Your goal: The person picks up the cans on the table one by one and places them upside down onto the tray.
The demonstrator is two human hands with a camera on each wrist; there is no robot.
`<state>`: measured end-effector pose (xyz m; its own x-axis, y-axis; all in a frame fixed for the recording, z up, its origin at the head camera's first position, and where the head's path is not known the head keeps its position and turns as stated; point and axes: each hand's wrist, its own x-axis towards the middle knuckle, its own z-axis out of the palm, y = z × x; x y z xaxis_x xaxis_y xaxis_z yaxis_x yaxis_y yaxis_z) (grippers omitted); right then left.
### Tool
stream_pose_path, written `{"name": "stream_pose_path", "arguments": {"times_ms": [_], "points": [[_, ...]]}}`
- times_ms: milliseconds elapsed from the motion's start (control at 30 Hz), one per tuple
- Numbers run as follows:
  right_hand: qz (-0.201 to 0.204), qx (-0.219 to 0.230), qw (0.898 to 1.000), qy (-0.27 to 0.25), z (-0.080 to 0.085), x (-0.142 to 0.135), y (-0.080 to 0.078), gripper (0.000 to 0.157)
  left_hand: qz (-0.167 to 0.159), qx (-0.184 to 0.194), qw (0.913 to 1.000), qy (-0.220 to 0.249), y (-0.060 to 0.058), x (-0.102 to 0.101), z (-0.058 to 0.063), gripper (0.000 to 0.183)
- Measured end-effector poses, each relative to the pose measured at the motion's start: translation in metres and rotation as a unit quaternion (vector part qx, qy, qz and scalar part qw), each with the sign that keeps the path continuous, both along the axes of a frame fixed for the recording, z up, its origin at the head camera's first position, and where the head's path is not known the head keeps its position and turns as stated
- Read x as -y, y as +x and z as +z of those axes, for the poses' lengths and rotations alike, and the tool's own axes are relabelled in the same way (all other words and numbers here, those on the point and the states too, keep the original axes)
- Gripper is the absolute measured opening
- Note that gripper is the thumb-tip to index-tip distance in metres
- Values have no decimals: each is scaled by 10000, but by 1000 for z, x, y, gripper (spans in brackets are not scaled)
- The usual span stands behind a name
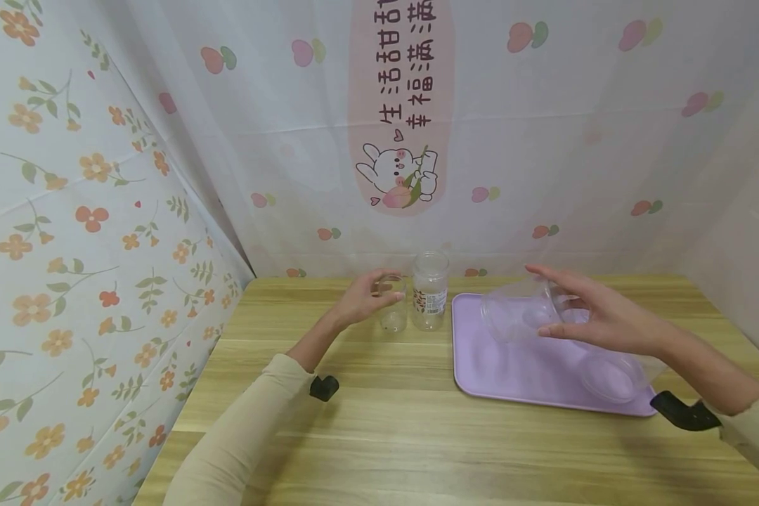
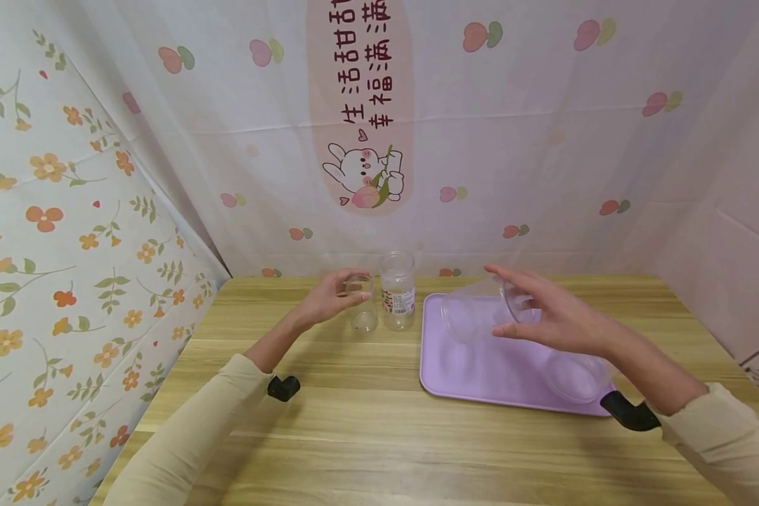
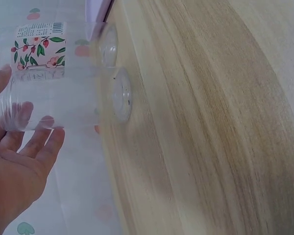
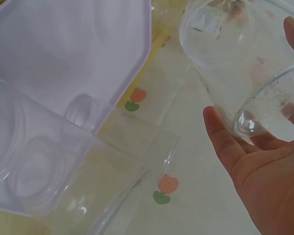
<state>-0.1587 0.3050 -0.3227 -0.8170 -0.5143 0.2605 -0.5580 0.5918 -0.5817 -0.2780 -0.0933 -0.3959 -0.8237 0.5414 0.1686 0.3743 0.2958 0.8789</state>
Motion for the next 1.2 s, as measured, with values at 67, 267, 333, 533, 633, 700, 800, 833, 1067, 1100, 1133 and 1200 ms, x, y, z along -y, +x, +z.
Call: {"name": "stream_pose_path", "arguments": {"times_ms": [67,267,333,533,633,700,800,833,1067,1100,1133,1200], "points": [[15,-33,10000,16,0,0,-1,96,-20,-36,10000,-41,0,0,1,48],[108,-147,9998,63,3,0,-3,95,15,-89,9996,-259,0,0,3,49],[108,-186,9997,105,3,0,-4,94,40,-89,9994,-326,0,0,4,49],[132,-184,9995,210,3,-1,-6,94,87,-106,9986,-501,0,1,5,49],[153,-181,9994,248,3,-1,-7,93,95,-186,9976,-657,0,0,7,49],[151,-174,9994,272,3,-1,-7,93,87,-268,9966,-781,0,0,9,49],[149,-174,9992,321,3,-1,-8,93,45,-362,9952,-910,-1,0,11,47],[158,-176,9991,342,2,-1,-8,93,30,-368,9949,-936,-1,0,11,47],[239,-306,9971,659,2,1,-10,89,-60,-371,9927,-1143,-3,-1,15,48],[263,-310,9967,700,2,1,-10,88,-58,-361,9925,-1169,-3,-2,16,48],[293,-302,9965,726,2,1,-10,87,-55,-357,9923,-1185,-3,-2,17,48],[365,-298,9959,770,1,1,-11,86,-34,-353,9920,-1209,-3,-2,17,48]]}}
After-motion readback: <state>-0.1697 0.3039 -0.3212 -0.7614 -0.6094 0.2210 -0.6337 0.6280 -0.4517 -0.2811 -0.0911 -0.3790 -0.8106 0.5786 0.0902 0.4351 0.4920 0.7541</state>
